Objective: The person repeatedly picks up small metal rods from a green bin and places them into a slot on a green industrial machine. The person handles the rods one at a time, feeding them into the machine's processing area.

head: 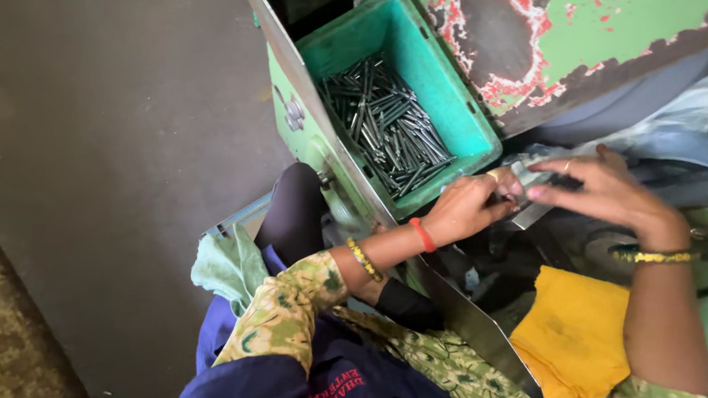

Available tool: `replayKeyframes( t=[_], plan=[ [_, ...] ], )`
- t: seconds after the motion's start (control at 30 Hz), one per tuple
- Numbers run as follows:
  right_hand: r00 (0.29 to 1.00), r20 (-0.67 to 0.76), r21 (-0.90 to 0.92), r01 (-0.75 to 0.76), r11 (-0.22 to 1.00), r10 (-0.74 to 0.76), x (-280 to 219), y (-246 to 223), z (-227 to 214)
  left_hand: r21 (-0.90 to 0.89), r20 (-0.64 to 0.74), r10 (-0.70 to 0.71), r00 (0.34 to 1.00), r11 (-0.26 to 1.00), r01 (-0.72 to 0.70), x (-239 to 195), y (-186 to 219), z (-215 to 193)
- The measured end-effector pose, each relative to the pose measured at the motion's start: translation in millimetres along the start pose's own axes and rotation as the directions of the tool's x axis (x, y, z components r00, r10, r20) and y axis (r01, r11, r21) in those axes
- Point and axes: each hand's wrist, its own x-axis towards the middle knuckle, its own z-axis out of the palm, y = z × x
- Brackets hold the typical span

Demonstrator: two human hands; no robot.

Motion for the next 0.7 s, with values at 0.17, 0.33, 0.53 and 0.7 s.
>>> replayKeyframes(
  t=[0.17, 0.33, 0.53, 0.7],
  plan=[
    [0.955, 0.195, -0.327, -0.153, 0.933, 0.225, 8, -21, 16, 0.053, 0.048, 0.046, 0.998, 0.997, -0.049, 12, -5, -1],
    [0.99, 0.079, -0.259, -0.091, 0.962, 0.115, 9, -3, 24, 0.77, 0.01, 0.143, 0.99, 0.631, -0.099, 30, -60, -41],
    [0.997, 0.029, -0.257, -0.062, 0.964, 0.072, 13, 12, 28, 0.967, -0.05, -0.435, 0.899, 0.203, 0.152, 77, -173, -109],
    [0.995, 0.026, -0.237, -0.09, 0.967, 0.099, 13, 5, 23, 0.982, 0.031, -0.492, 0.87, 0.175, 0.064, 85, -215, -104]
  ],
)
